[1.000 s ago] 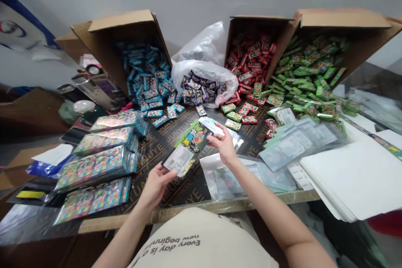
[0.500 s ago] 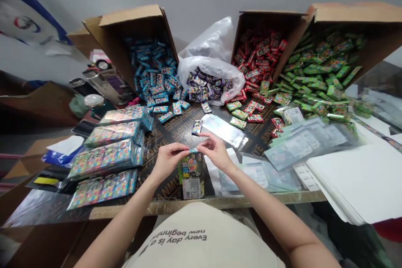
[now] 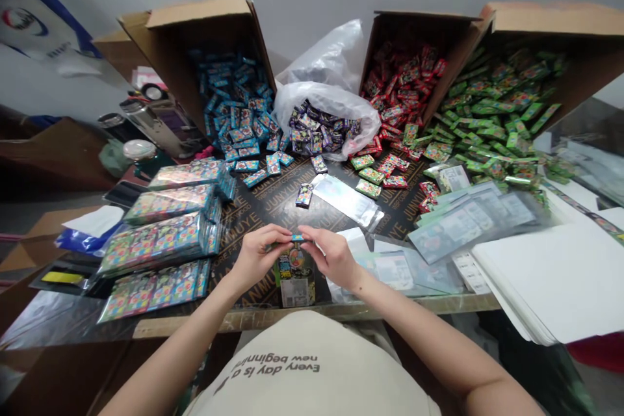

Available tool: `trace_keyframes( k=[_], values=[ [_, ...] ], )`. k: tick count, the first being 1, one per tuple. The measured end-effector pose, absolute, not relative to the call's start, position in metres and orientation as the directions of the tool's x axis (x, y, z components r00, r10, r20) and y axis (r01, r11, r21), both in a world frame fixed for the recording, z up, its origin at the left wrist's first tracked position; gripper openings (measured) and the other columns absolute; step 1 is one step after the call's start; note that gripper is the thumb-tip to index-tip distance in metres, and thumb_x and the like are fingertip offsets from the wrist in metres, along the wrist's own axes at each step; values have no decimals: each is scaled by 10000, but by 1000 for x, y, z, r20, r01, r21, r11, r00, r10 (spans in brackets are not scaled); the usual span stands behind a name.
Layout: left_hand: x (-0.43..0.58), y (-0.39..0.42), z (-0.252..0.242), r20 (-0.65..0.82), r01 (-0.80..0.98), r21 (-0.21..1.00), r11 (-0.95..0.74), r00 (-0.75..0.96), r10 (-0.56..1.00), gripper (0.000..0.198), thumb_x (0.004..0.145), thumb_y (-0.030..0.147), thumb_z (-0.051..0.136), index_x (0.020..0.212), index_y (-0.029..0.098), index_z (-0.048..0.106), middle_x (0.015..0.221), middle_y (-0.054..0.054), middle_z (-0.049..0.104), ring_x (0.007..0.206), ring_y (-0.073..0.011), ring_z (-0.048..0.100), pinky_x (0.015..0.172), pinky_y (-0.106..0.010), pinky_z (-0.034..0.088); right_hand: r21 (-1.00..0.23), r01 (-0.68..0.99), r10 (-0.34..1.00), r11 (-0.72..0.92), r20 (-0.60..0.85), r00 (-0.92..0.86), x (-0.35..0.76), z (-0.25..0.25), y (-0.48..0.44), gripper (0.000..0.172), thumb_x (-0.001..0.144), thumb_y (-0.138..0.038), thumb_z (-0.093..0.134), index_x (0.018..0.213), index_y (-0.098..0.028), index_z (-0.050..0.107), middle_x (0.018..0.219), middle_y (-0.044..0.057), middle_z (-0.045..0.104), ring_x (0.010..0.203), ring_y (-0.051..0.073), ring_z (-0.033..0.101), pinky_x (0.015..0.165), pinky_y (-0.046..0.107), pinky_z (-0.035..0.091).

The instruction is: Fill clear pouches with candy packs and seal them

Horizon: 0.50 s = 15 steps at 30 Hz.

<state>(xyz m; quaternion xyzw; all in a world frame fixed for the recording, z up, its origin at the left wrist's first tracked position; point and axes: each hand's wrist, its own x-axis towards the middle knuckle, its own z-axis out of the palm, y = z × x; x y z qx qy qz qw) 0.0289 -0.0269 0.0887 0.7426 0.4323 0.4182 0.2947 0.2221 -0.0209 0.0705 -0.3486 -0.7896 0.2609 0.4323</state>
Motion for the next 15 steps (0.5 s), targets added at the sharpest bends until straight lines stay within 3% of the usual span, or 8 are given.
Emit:
trace_keyframes(
  k=[3,6,11,15],
  values=[
    [26,-28,93,335,424,785,-451,321,886,97,781,164,546,753,169,638,839,-60,635,769,-146,595,702,-265,469,-832,312,880,459,375,-293,227,87,-6,308,837,-257,507,1142,-216,501,869,35,653,805,155,617,755,298,485],
    [25,-27,94,297,440,796,-416,315,902,101,771,133,542,756,166,636,844,-57,629,777,-147,591,717,-272,465,-897,283,931,339,276,-240,226,106,14,166,777,-311,584,888,-187,597,876,36,612,813,151,575,703,266,457],
    [25,-26,88,235,390,875,-288,177,956,24,697,140,620,676,150,614,783,-58,664,756,-165,621,701,-272,475,-980,189,838,66,-48,-544,208,111,25,218,714,-355,629,678,-147,579,813,28,609,726,133,557,642,245,428],
    [25,-27,88,216,369,892,-260,157,964,27,676,145,624,661,148,602,782,-59,675,744,-167,628,681,-265,479,-978,207,782,0,-129,-610,195,102,25,229,686,-350,646,643,-140,568,686,5,598,675,123,541,643,244,401]
  ],
)
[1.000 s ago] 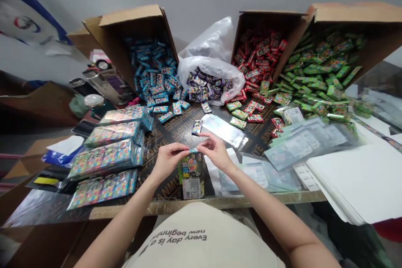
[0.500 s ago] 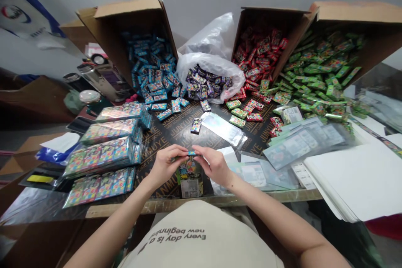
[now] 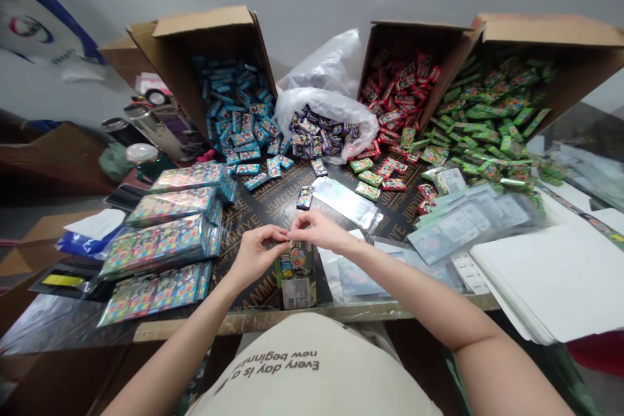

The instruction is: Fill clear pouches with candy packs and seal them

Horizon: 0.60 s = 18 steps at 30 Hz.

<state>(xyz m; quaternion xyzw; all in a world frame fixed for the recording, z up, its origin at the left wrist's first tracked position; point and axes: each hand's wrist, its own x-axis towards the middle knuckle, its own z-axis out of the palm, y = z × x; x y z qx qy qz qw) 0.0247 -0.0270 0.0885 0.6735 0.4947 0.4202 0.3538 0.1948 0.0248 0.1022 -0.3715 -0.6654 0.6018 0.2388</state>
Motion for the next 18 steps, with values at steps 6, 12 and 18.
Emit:
trace_keyframes(
  k=[6,12,18],
  values=[
    [26,-31,89,260,418,856,-304,159,952,39,678,185,611,686,148,599,797,-60,671,731,-161,620,657,-260,473,-973,219,753,-65,-192,-629,192,101,31,229,674,-333,646,617,-137,542,561,-36,529,536,79,460,533,214,327],
    [32,-32,81,253,413,877,-244,34,967,103,674,233,654,659,154,589,746,-43,658,714,-155,615,690,-271,467,-976,179,806,-123,-204,-556,189,92,25,195,636,-301,656,653,-154,528,548,-47,525,505,74,446,484,196,304],
    [38,-54,70,-36,15,999,36,18,999,363,679,243,666,1008,140,552,852,-48,660,758,-166,627,704,-288,501,-928,-37,876,-371,-336,-347,183,85,7,285,660,-301,600,903,-227,470,560,-74,520,482,85,461,458,182,327]
  ],
)
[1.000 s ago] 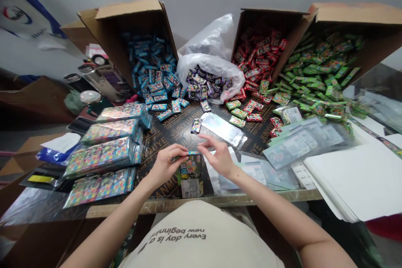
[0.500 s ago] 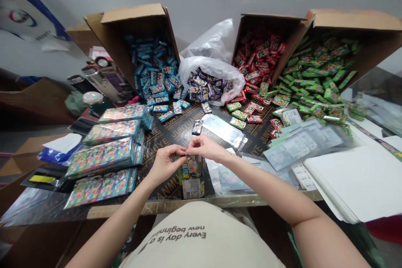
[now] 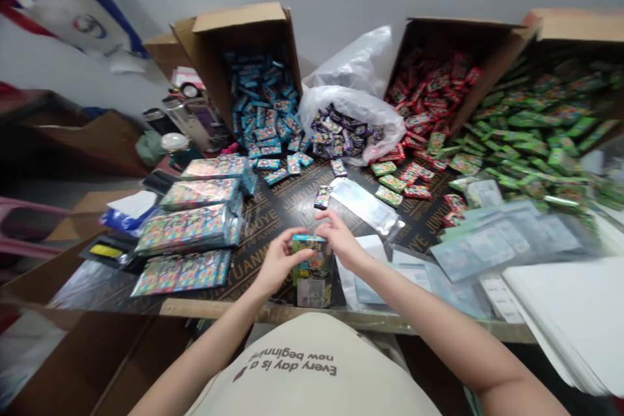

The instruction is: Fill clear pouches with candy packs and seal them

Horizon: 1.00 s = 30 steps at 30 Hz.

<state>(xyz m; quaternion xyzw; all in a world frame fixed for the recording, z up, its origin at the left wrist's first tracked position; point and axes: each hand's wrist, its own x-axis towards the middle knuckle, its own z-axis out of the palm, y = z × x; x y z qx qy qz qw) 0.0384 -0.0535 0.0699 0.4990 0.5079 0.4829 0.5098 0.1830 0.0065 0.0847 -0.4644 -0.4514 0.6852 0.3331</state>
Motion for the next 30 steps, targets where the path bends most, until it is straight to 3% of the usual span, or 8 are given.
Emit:
trace_keyframes(
  k=[2,5,8,13,17,20,26,30],
  values=[
    [29,-70,79,-57,19,998,57,38,998,232,742,263,606,924,122,590,835,-56,669,756,-174,630,701,-285,505,-908,-115,873,-402,-343,-347,189,82,10,340,700,-368,587,993,-247,463,678,-36,588,580,109,540,535,212,393],
    [-1,-103,111,76,316,946,-65,-23,997,191,771,240,578,934,152,621,878,-48,672,791,-173,627,724,-267,503,-913,-189,914,-360,-306,-266,201,74,24,397,724,-441,580,1066,-286,453,835,-6,610,711,130,586,642,251,430],
    [-41,-139,136,304,684,683,-256,52,951,318,790,136,513,1087,217,590,1048,-38,647,954,-182,600,872,-300,462,-946,-119,941,-302,-275,-198,210,63,29,390,711,-438,597,1044,-261,496,879,11,605,748,136,580,678,260,426],
    [-110,-159,79,481,940,304,-155,-11,877,513,750,121,537,1223,309,484,1182,-19,579,1079,-239,542,1002,-451,365,-990,124,950,-74,-108,-294,213,37,24,255,735,-358,568,917,-181,581,868,33,600,811,156,551,723,277,421],
    [-131,-156,10,466,966,235,-104,-17,885,653,746,128,522,1325,349,319,1323,-40,452,1180,-303,444,1014,-552,295,-844,503,961,187,51,-272,233,21,43,208,763,-284,547,944,-194,597,921,43,594,878,176,529,772,303,407],
    [-130,-157,-1,443,980,197,-26,-66,894,687,746,148,522,1353,330,259,1387,-65,353,1215,-332,389,1026,-588,224,-629,755,983,184,102,-154,271,21,65,230,763,-219,540,986,-189,588,1031,85,566,992,218,484,864,361,354],
    [-86,-135,39,571,951,302,-61,-130,810,523,729,168,559,1244,216,477,1206,-106,556,1088,-289,524,990,-471,354,-507,852,985,130,-28,-168,351,31,75,264,697,-211,609,951,-138,611,922,111,607,892,247,531,797,350,372],
    [-29,-105,60,265,888,357,-291,203,943,408,778,265,515,1178,184,528,1151,-120,586,1023,-263,561,922,-431,412,-490,848,932,202,-171,-321,364,29,52,276,632,-316,695,866,-179,647,799,44,637,767,193,567,695,264,392]
  ],
)
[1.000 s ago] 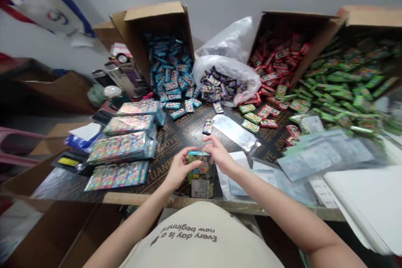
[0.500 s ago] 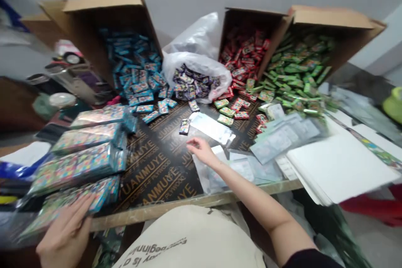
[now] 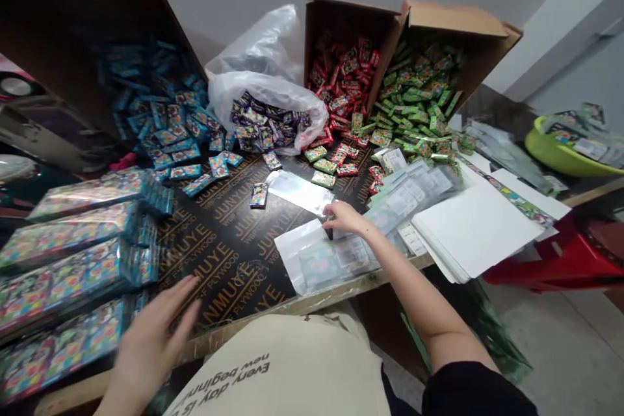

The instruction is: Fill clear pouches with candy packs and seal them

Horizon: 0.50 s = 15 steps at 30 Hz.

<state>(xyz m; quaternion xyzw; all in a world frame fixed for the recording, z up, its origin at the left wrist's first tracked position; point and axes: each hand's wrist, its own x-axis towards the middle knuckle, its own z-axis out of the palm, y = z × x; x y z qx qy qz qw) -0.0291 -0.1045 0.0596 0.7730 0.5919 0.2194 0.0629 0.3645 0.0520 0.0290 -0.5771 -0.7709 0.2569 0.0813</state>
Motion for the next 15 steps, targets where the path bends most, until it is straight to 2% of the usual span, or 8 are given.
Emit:
trace_keyframes(
  k=[2,4,7,9,13,15],
  values=[
    [1,-90,63,-30,805,395,-443,493,869,399,796,260,486,1194,234,508,1166,-87,585,1027,-243,562,924,-426,398,-477,853,920,212,-197,-340,364,26,42,294,646,-334,687,898,-189,641,843,48,638,817,198,564,722,267,383],
    [30,-75,62,-191,737,445,-509,633,750,382,821,205,433,1194,259,499,1146,-66,598,1017,-214,565,967,-429,342,-463,862,924,205,-200,-327,364,25,34,316,665,-326,673,948,-191,624,922,63,627,894,214,544,762,281,367],
    [67,-49,53,-153,734,430,-526,633,759,314,824,199,437,1113,224,557,1150,-97,584,1046,-237,534,989,-453,279,-443,866,913,231,-209,-350,365,26,25,306,661,-297,678,943,-196,614,926,60,612,913,216,526,759,278,355],
    [86,-30,40,-121,738,454,-499,606,786,315,816,271,476,1115,203,550,1178,-115,560,1068,-252,514,962,-424,315,-435,860,889,266,-234,-394,366,27,18,288,638,-304,700,894,-203,617,873,45,603,884,210,520,744,273,351],
    [111,1,12,-69,801,499,-331,418,906,566,785,415,515,1274,162,387,1185,-143,528,1070,-267,492,880,-374,383,-379,891,885,251,-283,-369,367,25,2,367,565,-371,747,869,-223,602,878,43,559,913,230,478,766,298,337],
    [116,9,2,-66,815,495,-302,382,922,580,761,427,544,1258,161,411,1094,-131,557,1008,-268,513,846,-367,396,-330,916,903,229,-279,-326,368,22,-4,390,534,-366,762,853,-225,586,895,44,537,928,236,456,771,306,327]
  ],
)
